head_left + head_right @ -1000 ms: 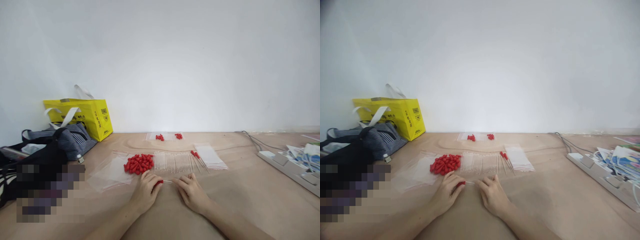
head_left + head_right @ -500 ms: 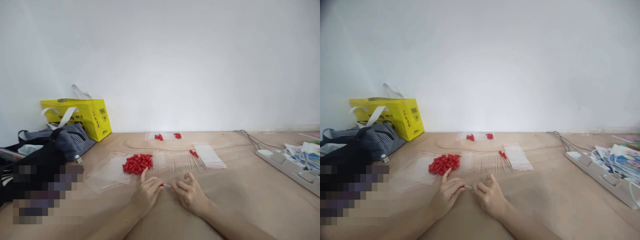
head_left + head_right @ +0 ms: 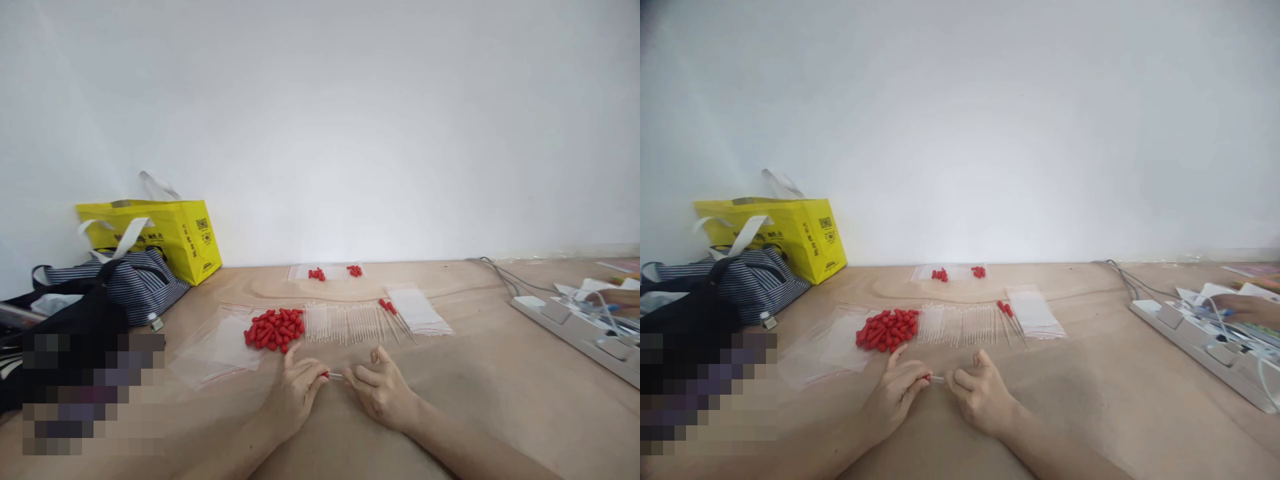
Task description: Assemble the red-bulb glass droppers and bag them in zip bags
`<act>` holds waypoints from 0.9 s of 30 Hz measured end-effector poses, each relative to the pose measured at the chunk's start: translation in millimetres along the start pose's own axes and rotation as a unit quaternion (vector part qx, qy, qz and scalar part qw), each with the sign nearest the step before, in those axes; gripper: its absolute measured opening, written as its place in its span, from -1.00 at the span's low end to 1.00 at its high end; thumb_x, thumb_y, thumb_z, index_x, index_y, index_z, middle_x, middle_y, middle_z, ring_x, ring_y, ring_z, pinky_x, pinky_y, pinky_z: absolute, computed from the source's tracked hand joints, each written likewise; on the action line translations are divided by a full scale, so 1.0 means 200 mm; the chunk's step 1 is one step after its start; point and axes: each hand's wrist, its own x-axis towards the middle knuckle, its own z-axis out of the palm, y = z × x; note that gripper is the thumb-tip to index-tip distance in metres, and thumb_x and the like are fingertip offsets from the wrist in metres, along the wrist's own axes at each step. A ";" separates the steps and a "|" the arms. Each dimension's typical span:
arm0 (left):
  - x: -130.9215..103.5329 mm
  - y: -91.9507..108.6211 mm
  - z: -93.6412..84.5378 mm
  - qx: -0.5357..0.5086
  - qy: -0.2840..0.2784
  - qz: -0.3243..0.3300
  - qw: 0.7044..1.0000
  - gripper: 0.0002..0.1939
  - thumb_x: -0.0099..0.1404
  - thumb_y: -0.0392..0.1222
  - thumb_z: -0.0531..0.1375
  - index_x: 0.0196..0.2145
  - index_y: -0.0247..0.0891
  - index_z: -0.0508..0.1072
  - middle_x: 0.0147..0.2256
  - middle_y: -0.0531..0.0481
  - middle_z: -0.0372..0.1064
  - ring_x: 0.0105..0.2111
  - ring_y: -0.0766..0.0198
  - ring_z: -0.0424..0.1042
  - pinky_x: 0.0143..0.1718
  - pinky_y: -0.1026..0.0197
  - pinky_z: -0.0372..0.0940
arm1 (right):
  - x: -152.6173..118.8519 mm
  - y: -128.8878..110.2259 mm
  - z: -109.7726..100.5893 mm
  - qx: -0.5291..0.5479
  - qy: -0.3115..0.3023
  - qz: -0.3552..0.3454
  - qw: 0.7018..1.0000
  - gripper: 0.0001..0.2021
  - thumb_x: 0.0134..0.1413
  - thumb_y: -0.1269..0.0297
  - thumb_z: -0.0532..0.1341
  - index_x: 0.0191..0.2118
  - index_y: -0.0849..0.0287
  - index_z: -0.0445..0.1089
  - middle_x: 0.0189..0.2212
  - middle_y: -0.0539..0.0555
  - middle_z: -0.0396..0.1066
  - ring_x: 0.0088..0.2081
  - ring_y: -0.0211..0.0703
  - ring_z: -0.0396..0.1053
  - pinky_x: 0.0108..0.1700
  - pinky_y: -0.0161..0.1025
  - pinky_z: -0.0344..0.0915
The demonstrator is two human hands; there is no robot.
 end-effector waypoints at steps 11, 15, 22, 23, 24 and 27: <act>0.00 0.02 0.01 0.009 -0.001 0.020 1.000 -0.80 0.28 -0.33 -0.11 -0.40 -0.24 0.27 -0.49 0.10 0.36 -0.44 0.35 0.34 0.04 -0.06 -0.14 | 0.01 0.01 0.01 -0.006 0.003 -0.013 1.000 -0.72 0.06 0.57 -0.12 -0.38 0.29 0.31 -0.66 -0.08 0.20 -0.63 -0.37 -0.01 -0.37 -0.22 -0.13; -0.01 0.01 0.04 0.015 0.024 0.031 0.999 -0.78 0.29 -0.32 -0.13 -0.42 -0.24 0.25 -0.52 0.10 0.34 -0.46 0.35 0.33 0.05 -0.06 -0.17 | 0.03 -0.02 0.00 0.035 -0.003 0.020 0.999 -0.75 0.00 0.57 -0.09 -0.46 0.25 0.28 -0.64 -0.07 0.20 -0.62 -0.36 -0.02 -0.38 -0.23 -0.13; -0.01 0.00 0.07 0.042 0.041 0.071 0.996 -0.77 0.27 -0.34 -0.12 -0.45 -0.26 0.25 -0.54 0.10 0.33 -0.48 0.35 0.34 0.07 -0.08 -0.20 | 0.04 -0.03 0.01 0.090 -0.075 0.084 0.990 -0.78 0.02 0.50 -0.05 -0.54 0.22 0.25 -0.61 -0.05 0.24 -0.57 -0.34 0.05 -0.37 -0.26 -0.12; 0.00 0.00 0.06 0.044 0.037 0.076 0.995 -0.78 0.27 -0.35 -0.12 -0.45 -0.26 0.26 -0.54 0.10 0.34 -0.49 0.36 0.34 0.07 -0.08 -0.20 | 0.04 -0.03 0.00 0.103 -0.097 0.095 0.985 -0.78 0.04 0.48 -0.04 -0.53 0.21 0.25 -0.60 -0.06 0.25 -0.56 -0.34 0.09 -0.35 -0.26 -0.11; 0.00 0.00 0.05 0.042 0.035 0.078 0.995 -0.78 0.26 -0.35 -0.11 -0.45 -0.26 0.26 -0.54 0.11 0.34 -0.48 0.36 0.34 0.07 -0.07 -0.20 | 0.04 -0.02 0.00 0.118 -0.117 0.105 0.981 -0.78 0.07 0.46 -0.04 -0.51 0.20 0.26 -0.59 -0.06 0.26 -0.54 -0.34 0.12 -0.34 -0.27 -0.10; 0.01 0.00 0.02 0.026 0.039 0.051 0.998 -0.86 0.25 -0.30 -0.04 -0.39 -0.24 0.29 -0.48 0.11 0.39 -0.39 0.33 0.38 0.10 -0.07 -0.27 | 0.03 0.00 -0.01 0.155 -0.138 0.136 0.969 -0.78 0.13 0.42 -0.05 -0.42 0.16 0.29 -0.55 -0.06 0.31 -0.48 -0.34 0.20 -0.32 -0.28 -0.08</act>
